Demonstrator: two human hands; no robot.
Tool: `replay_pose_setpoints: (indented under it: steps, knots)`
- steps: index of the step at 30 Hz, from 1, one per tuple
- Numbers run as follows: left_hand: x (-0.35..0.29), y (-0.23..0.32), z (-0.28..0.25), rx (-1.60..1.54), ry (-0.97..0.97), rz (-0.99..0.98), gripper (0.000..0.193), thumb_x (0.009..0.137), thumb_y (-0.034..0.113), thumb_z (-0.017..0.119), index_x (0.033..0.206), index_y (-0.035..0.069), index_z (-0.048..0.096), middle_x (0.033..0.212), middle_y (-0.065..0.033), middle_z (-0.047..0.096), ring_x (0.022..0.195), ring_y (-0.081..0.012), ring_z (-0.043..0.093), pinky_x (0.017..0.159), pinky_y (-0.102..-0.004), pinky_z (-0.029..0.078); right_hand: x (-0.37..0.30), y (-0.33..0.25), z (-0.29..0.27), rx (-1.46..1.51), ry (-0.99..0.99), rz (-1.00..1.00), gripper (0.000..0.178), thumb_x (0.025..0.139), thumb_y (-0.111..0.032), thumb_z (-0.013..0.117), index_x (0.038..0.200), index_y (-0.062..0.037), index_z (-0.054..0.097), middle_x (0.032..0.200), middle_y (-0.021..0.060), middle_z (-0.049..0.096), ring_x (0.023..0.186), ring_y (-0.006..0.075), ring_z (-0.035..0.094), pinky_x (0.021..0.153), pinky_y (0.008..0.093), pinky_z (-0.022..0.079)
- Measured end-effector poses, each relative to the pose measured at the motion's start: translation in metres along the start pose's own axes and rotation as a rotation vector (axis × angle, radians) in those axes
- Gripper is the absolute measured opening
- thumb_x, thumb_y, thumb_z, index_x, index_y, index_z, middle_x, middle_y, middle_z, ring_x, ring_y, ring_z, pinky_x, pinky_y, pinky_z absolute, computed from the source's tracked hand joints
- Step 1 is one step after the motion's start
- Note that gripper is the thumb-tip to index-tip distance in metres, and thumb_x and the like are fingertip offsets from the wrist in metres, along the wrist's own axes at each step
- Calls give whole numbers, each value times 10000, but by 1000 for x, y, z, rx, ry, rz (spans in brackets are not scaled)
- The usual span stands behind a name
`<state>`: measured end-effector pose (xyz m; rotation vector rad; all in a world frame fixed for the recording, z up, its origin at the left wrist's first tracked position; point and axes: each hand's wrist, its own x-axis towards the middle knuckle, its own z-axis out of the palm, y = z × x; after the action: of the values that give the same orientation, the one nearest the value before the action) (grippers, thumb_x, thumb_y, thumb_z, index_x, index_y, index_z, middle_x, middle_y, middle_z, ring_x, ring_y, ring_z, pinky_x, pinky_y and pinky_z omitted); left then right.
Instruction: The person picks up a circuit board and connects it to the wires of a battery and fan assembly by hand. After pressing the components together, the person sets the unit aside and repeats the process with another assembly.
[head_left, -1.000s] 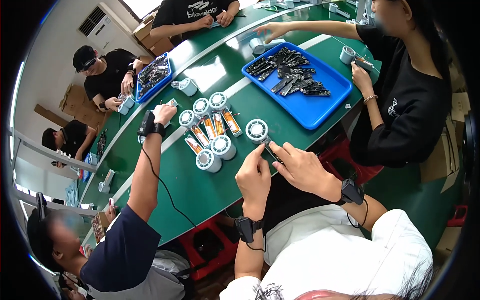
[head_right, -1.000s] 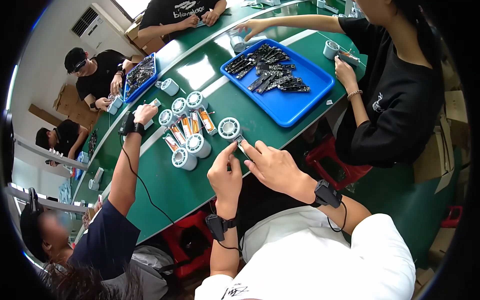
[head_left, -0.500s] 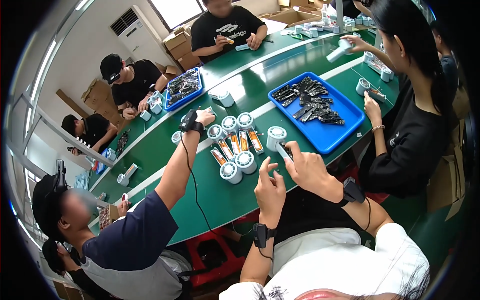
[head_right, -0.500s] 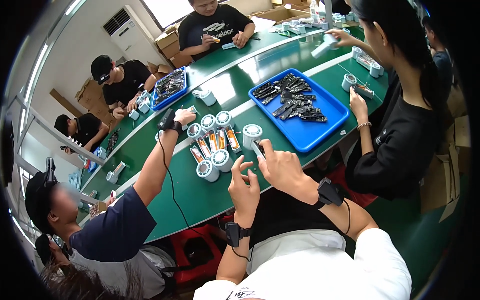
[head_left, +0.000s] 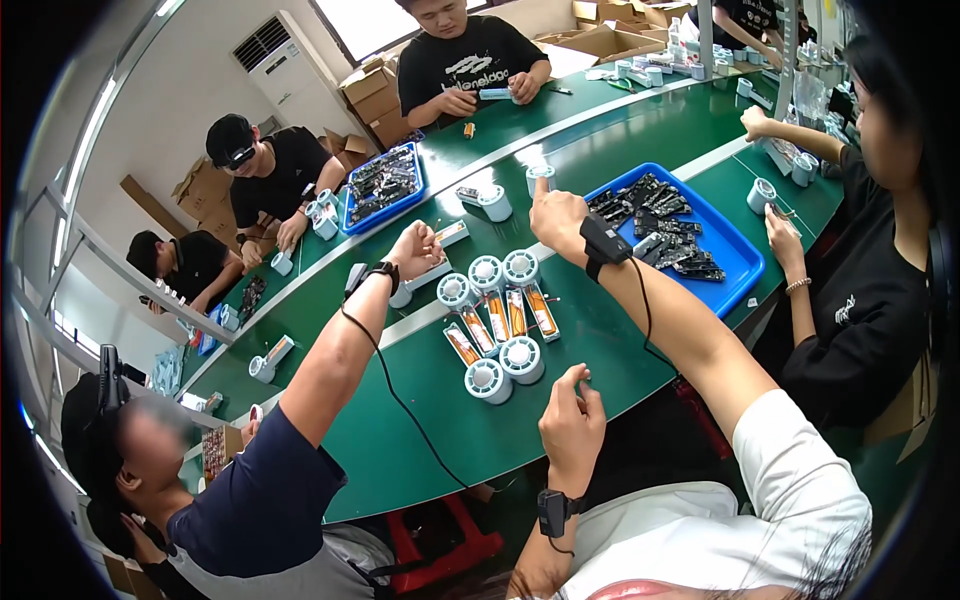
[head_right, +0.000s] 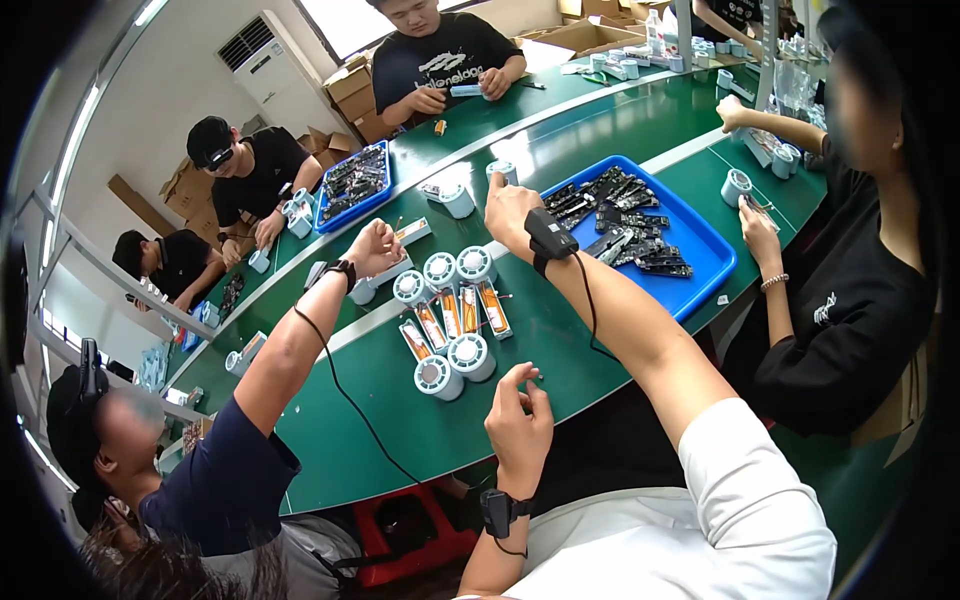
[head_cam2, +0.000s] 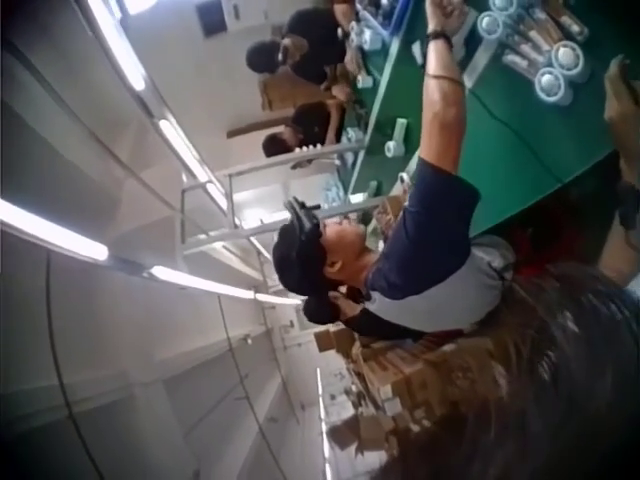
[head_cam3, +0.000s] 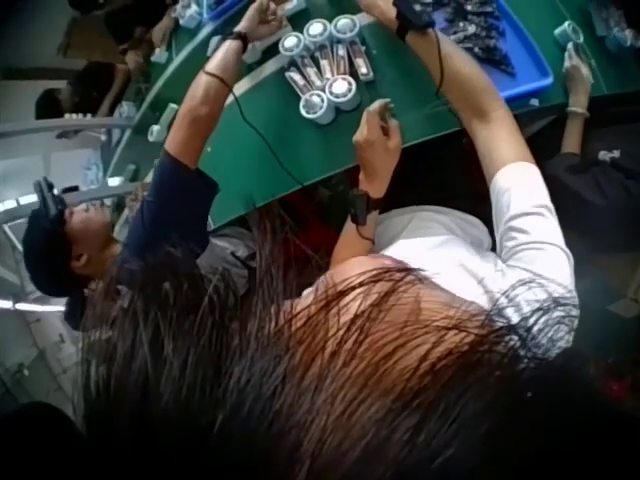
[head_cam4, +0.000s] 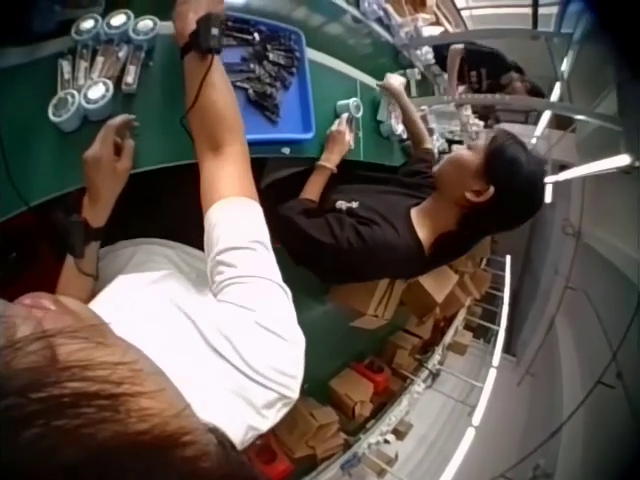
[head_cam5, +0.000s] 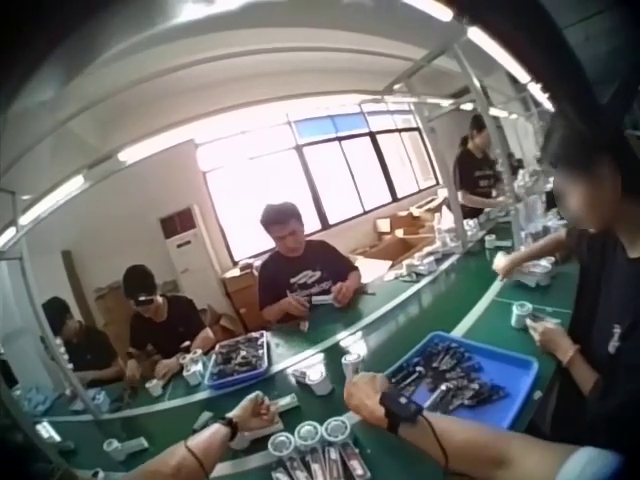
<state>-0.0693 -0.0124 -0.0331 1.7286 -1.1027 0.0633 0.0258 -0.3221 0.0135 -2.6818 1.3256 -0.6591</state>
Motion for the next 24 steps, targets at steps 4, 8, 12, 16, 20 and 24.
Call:
replay_pose_setpoints:
  steps: [4, 8, 12, 16, 20, 24]
  knots:
    - [0, -3, -3, 9, 2, 11, 347, 929, -75, 662, 1258, 34, 673, 1057, -114, 794, 680, -233, 715, 621, -354, 582, 17, 9, 29, -109, 94, -75, 433, 1014, -190, 618, 1364, 31, 490, 887, 184, 809, 839, 343, 822, 720, 437, 640]
    - [3, -2, -8, 20, 3, 44, 323, 911, -89, 658, 1209, 32, 694, 1038, -123, 787, 697, -251, 720, 639, -356, 585, 11, 4, 43, -116, 4, -117, 331, 997, -194, 645, 1238, 30, 610, 960, 175, 801, 879, 323, 820, 710, 399, 635]
    - [-1, 2, 0, -6, -37, 69, 308, 897, -97, 653, 1169, 33, 713, 1010, -126, 780, 725, -283, 732, 666, -364, 597, 3, 16, 37, -161, 88, -175, 296, 1002, -264, 672, 1134, -2, 711, 1100, 180, 755, 937, 321, 803, 753, 420, 635]
    - [-8, -1, -5, 21, -21, 62, 336, 884, -125, 595, 1156, 32, 715, 1014, -129, 785, 723, -277, 724, 655, -355, 580, -51, -21, -44, 185, -66, -349, 440, 972, -456, 734, 1144, -51, 752, 1229, 181, 684, 1091, 364, 744, 895, 500, 606]
    - [-9, 4, -5, 31, -29, 84, 376, 868, -149, 547, 1153, 29, 715, 1019, -127, 790, 719, -257, 715, 642, -346, 563, -75, -8, -43, 388, -392, -512, 640, 927, -524, 796, 1340, -60, 643, 1255, 182, 673, 1195, 400, 690, 1006, 516, 561]
    - [-20, 10, -1, 7, -29, 68, 375, 871, -151, 538, 1156, 21, 710, 1014, -129, 797, 728, -225, 719, 640, -335, 566, -68, 10, -16, 545, -316, -547, 680, 909, -481, 832, 1383, -65, 579, 1262, 186, 668, 1204, 398, 683, 1019, 501, 553]
